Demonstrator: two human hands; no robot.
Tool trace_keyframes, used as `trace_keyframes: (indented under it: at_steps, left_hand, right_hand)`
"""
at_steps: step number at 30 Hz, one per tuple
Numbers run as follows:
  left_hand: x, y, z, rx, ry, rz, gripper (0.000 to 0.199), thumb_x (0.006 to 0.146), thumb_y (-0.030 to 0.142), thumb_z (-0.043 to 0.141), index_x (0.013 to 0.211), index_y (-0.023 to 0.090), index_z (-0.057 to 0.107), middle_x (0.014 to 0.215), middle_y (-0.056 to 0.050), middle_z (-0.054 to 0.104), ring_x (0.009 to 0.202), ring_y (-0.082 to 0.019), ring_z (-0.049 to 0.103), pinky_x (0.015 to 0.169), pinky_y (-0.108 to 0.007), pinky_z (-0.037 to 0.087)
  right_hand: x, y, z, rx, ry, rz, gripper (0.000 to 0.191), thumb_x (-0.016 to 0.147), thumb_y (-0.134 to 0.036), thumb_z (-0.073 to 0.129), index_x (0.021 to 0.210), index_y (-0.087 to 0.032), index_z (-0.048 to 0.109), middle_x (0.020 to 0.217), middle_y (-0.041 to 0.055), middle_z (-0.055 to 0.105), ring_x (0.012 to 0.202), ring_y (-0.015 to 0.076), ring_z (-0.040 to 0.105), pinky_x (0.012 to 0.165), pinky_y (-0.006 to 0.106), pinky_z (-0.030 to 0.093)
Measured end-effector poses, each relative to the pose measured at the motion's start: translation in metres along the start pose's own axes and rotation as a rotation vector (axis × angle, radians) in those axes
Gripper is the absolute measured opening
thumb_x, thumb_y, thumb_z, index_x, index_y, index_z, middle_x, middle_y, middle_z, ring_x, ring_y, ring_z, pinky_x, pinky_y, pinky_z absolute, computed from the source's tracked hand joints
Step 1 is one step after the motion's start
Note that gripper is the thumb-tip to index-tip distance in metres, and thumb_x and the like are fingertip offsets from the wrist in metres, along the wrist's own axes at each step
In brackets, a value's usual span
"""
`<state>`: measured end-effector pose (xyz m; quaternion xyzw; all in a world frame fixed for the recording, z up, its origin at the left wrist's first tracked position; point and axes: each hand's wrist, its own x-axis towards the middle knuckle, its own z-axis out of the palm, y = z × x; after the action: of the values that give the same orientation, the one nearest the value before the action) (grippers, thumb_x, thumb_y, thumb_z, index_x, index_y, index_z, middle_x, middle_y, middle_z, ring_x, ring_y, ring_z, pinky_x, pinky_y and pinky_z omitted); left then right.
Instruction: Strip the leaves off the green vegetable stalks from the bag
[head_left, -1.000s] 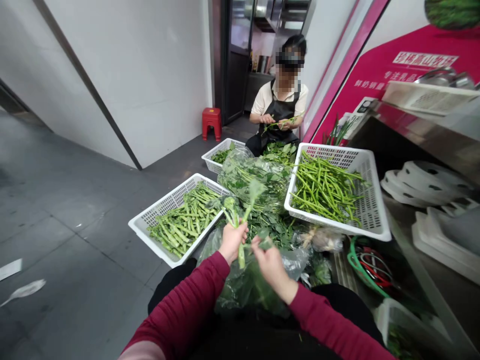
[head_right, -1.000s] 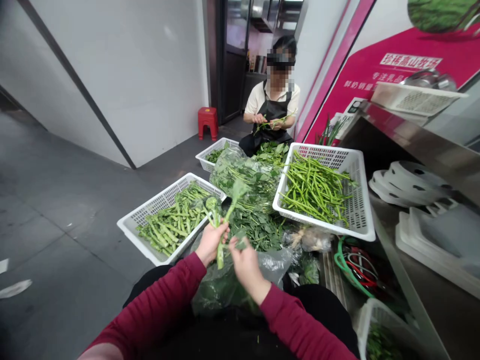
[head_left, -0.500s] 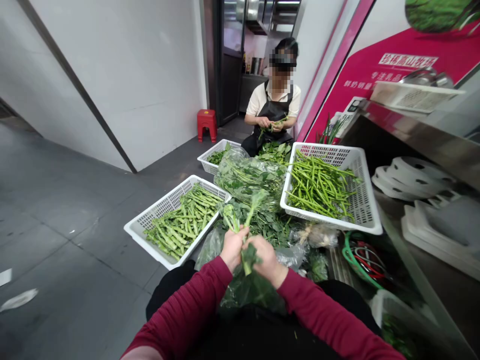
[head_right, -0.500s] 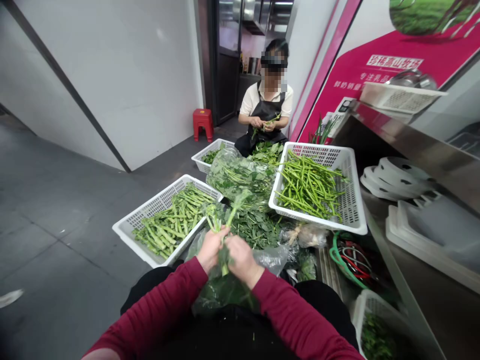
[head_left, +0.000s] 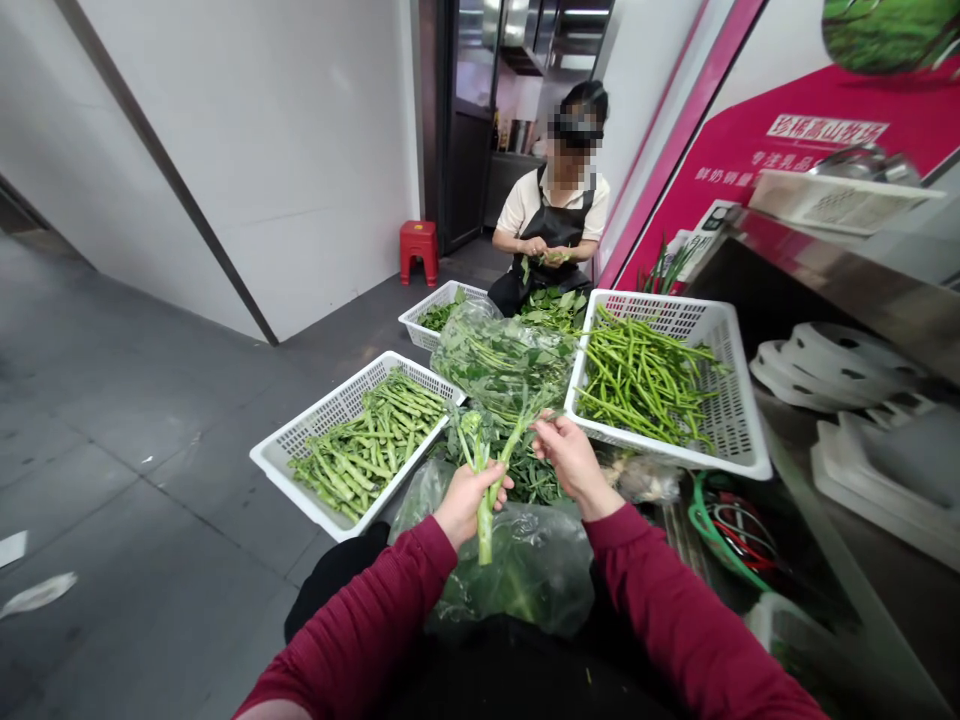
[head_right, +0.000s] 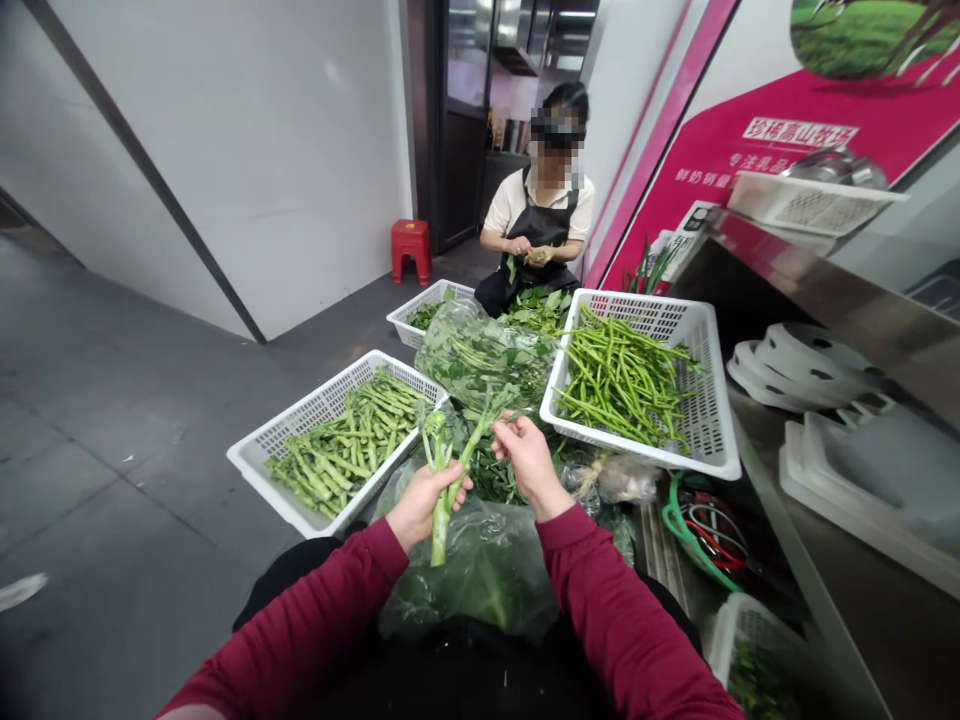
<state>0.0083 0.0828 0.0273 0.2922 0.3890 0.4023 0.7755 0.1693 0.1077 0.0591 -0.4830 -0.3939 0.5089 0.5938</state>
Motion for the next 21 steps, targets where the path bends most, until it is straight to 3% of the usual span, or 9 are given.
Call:
trace_keyframes:
  at_steps: [2, 4, 8, 10, 12, 14, 16, 19, 21]
  left_hand:
    - [0.0, -0.003, 0.002, 0.008, 0.025, 0.047, 0.026, 0.066, 0.028, 0.065, 0.078, 0.013, 0.048, 0.06, -0.002, 0.059, 0.042, -0.007, 0.049, 0.037, -0.017, 0.034]
    - [-0.001, -0.003, 0.005, -0.008, 0.023, 0.07, 0.027, 0.066, 0.029, 0.066, 0.079, 0.014, 0.047, 0.06, -0.001, 0.059, 0.042, -0.007, 0.049, 0.038, -0.017, 0.034]
    - [-0.006, 0.001, 0.008, -0.1, -0.154, -0.013, 0.025, 0.069, 0.031, 0.062, 0.08, 0.012, 0.052, 0.062, -0.001, 0.057, 0.043, -0.007, 0.049, 0.039, -0.018, 0.035]
    - [-0.01, 0.004, 0.009, -0.118, -0.226, -0.035, 0.025, 0.071, 0.032, 0.06, 0.082, 0.01, 0.054, 0.063, -0.002, 0.057, 0.043, -0.006, 0.049, 0.039, -0.018, 0.035]
    - [-0.012, 0.005, 0.008, -0.09, -0.229, -0.05, 0.024, 0.072, 0.032, 0.059, 0.08, 0.009, 0.056, 0.062, -0.003, 0.057, 0.043, -0.007, 0.049, 0.039, -0.019, 0.036]
    - [-0.013, 0.006, 0.006, -0.054, -0.216, -0.105, 0.024, 0.073, 0.031, 0.058, 0.08, 0.008, 0.057, 0.061, -0.004, 0.058, 0.044, -0.009, 0.052, 0.04, -0.021, 0.039]
    - [-0.013, 0.006, 0.003, -0.054, -0.243, -0.184, 0.025, 0.075, 0.032, 0.056, 0.081, 0.008, 0.057, 0.061, -0.005, 0.06, 0.045, -0.011, 0.054, 0.043, -0.023, 0.043]
    - [-0.013, 0.005, -0.001, -0.09, -0.351, -0.281, 0.026, 0.076, 0.032, 0.052, 0.082, 0.007, 0.058, 0.06, -0.005, 0.06, 0.045, -0.014, 0.056, 0.043, -0.026, 0.045]
    - [-0.013, 0.005, -0.003, -0.106, -0.423, -0.32, 0.028, 0.075, 0.033, 0.052, 0.08, 0.007, 0.058, 0.059, -0.006, 0.061, 0.044, -0.015, 0.057, 0.042, -0.026, 0.045]
  right_hand:
    - [-0.006, -0.003, 0.01, 0.051, 0.136, -0.055, 0.028, 0.064, -0.033, 0.068, 0.078, -0.016, 0.051, 0.062, -0.0019, 0.056, 0.045, 0.0066, 0.044, 0.04, 0.018, 0.034]
    - [-0.008, -0.002, 0.015, 0.157, 0.168, -0.055, 0.026, 0.063, -0.031, 0.069, 0.073, -0.016, 0.051, 0.061, -0.0023, 0.054, 0.045, 0.0059, 0.044, 0.041, 0.017, 0.034]
    - [-0.018, 0.012, 0.021, 0.379, -0.025, 0.106, 0.025, 0.062, -0.03, 0.07, 0.067, -0.017, 0.05, 0.058, -0.0034, 0.051, 0.044, 0.0053, 0.042, 0.041, 0.017, 0.033]
    - [-0.025, 0.022, 0.022, 0.275, -0.101, 0.209, 0.025, 0.064, -0.031, 0.068, 0.06, -0.016, 0.048, 0.048, -0.0041, 0.046, 0.04, 0.006, 0.039, 0.037, 0.018, 0.03]
    - [-0.026, 0.024, 0.018, 0.166, -0.114, 0.218, 0.026, 0.067, -0.03, 0.066, 0.057, -0.015, 0.048, 0.044, -0.004, 0.043, 0.038, 0.0063, 0.038, 0.036, 0.018, 0.028]
    - [-0.023, 0.015, 0.011, 0.197, -0.112, 0.151, 0.021, 0.068, -0.028, 0.066, 0.062, -0.015, 0.05, 0.05, -0.0032, 0.047, 0.041, 0.0053, 0.038, 0.039, 0.018, 0.029]
    - [-0.017, -0.003, 0.003, 0.305, -0.192, 0.116, 0.017, 0.07, -0.026, 0.065, 0.069, -0.015, 0.051, 0.058, -0.0032, 0.049, 0.043, 0.0039, 0.036, 0.041, 0.017, 0.029]
    - [-0.012, -0.027, -0.005, 0.395, -0.393, 0.188, 0.014, 0.074, -0.023, 0.061, 0.072, -0.015, 0.05, 0.058, -0.0045, 0.043, 0.041, 0.0025, 0.029, 0.039, 0.016, 0.023]
    - [-0.012, -0.032, -0.007, 0.419, -0.463, 0.241, 0.014, 0.075, -0.022, 0.061, 0.07, -0.015, 0.05, 0.056, -0.0053, 0.04, 0.04, 0.0021, 0.026, 0.038, 0.016, 0.02]
